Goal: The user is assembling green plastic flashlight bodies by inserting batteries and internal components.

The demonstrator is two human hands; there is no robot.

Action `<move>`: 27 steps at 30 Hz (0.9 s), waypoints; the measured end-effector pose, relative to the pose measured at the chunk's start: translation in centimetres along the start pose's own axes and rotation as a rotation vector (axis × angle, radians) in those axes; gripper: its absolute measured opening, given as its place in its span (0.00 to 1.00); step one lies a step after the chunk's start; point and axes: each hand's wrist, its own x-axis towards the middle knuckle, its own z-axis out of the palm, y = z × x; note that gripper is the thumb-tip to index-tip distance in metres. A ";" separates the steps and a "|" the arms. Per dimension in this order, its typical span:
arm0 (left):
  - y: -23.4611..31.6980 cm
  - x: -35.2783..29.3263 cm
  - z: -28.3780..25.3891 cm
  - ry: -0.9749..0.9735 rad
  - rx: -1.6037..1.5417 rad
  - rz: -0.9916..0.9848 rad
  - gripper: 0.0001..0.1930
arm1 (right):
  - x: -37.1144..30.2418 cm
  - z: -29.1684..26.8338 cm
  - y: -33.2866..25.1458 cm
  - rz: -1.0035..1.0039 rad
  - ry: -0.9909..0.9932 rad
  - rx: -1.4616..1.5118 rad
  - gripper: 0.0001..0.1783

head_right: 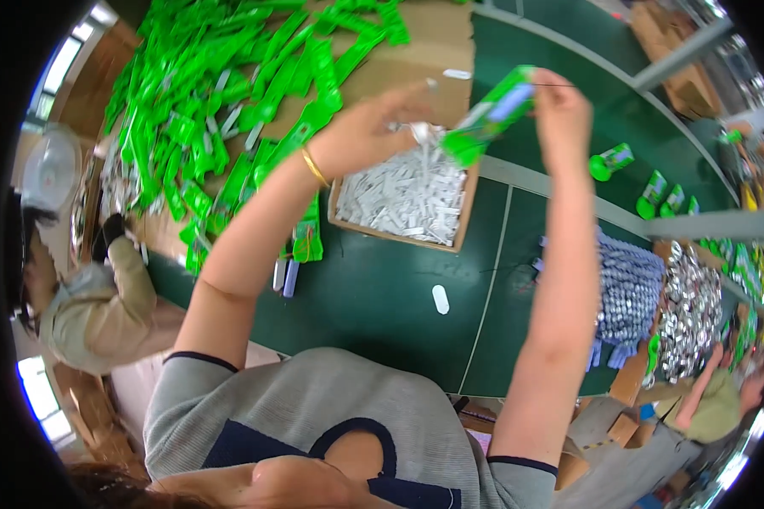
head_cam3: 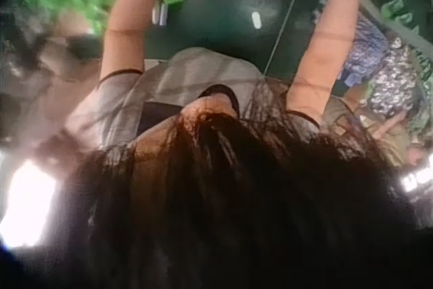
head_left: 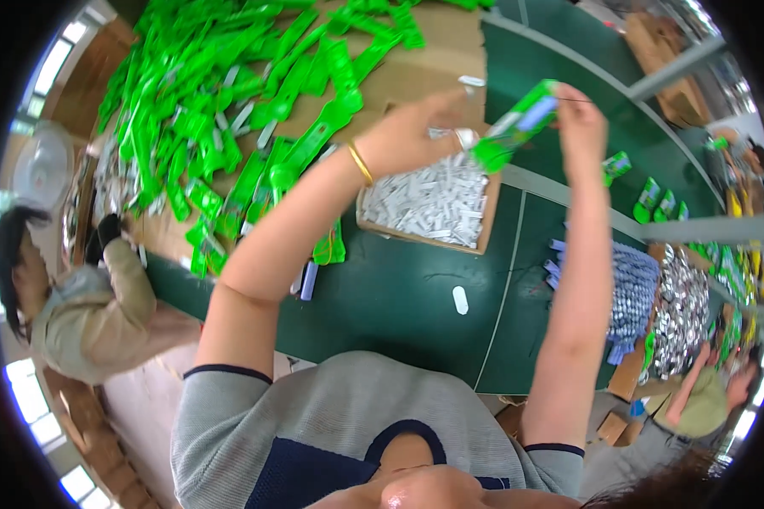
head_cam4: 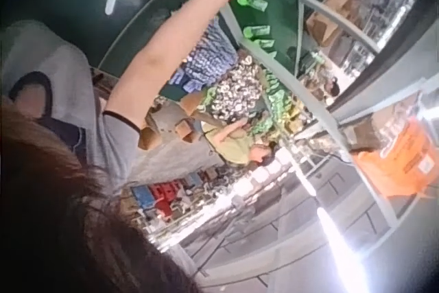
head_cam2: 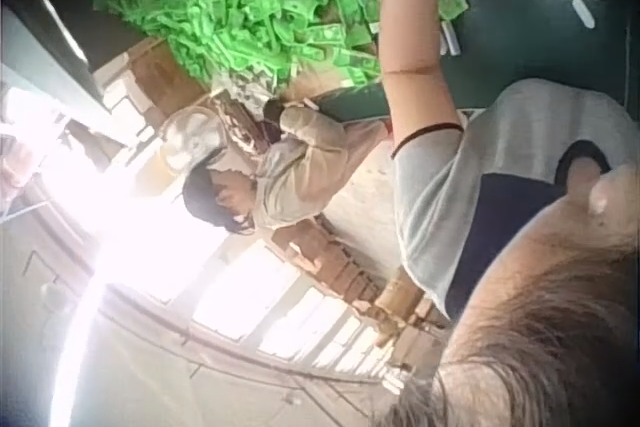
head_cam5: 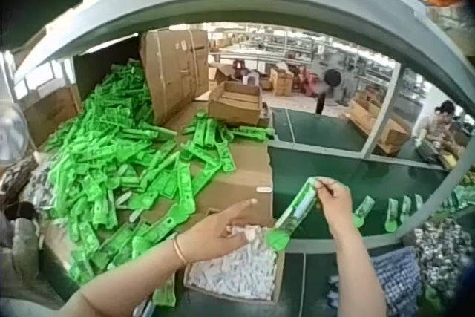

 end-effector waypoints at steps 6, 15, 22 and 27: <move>-1.6 -10.8 -12.1 0.199 0.455 -0.440 0.19 | 9.7 -12.2 16.3 0.322 0.135 -0.235 0.13; -0.4 -17.3 -6.1 0.099 0.740 -0.440 0.17 | 7.4 -5.8 11.1 -0.379 0.329 -0.962 0.27; -3.5 -17.3 -5.6 -0.049 0.812 -0.141 0.27 | -12.4 10.4 -7.4 -0.141 -0.576 -0.154 0.11; -4.5 -17.9 -4.9 0.149 0.705 -0.274 0.30 | -24.5 16.7 -9.6 -0.158 -0.850 -0.698 0.19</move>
